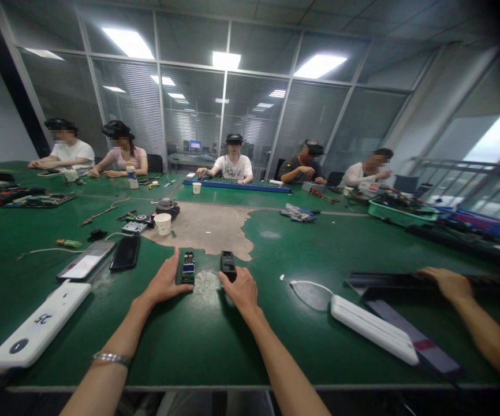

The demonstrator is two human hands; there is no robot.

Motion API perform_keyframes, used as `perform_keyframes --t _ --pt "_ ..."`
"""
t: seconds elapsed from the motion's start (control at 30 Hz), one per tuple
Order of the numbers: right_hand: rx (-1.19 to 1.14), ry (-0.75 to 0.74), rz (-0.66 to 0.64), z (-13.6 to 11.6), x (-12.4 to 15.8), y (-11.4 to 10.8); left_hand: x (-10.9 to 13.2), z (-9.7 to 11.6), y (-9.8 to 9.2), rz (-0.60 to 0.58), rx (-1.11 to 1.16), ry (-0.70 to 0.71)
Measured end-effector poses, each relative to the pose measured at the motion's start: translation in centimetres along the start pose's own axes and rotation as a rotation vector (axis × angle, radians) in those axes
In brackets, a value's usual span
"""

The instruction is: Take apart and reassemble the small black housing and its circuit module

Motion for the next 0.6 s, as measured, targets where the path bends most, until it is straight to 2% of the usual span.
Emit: perform_keyframes --t 0.2,0.4,0.6 --pt "0.048 0.008 -0.044 0.29 0.18 0.17 0.02 0.0 -0.04 0.007 0.01 0.005" --pt "0.067 0.024 -0.019 0.54 0.49 0.2 0.05 -0.03 0.02 -0.007 -0.012 0.004" --pt "0.005 -0.022 0.007 0.15 0.33 0.13 0.02 0.27 -0.12 0.006 0.012 0.004"
Point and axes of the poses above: each hand's wrist, its own x-axis away from the middle knuckle, its own y-axis out of the palm, z = x × y, the point moved 7 cm from there along -x, towards the middle knuckle, and after that the axes turned 6 degrees about x, right-handed, at the moved point
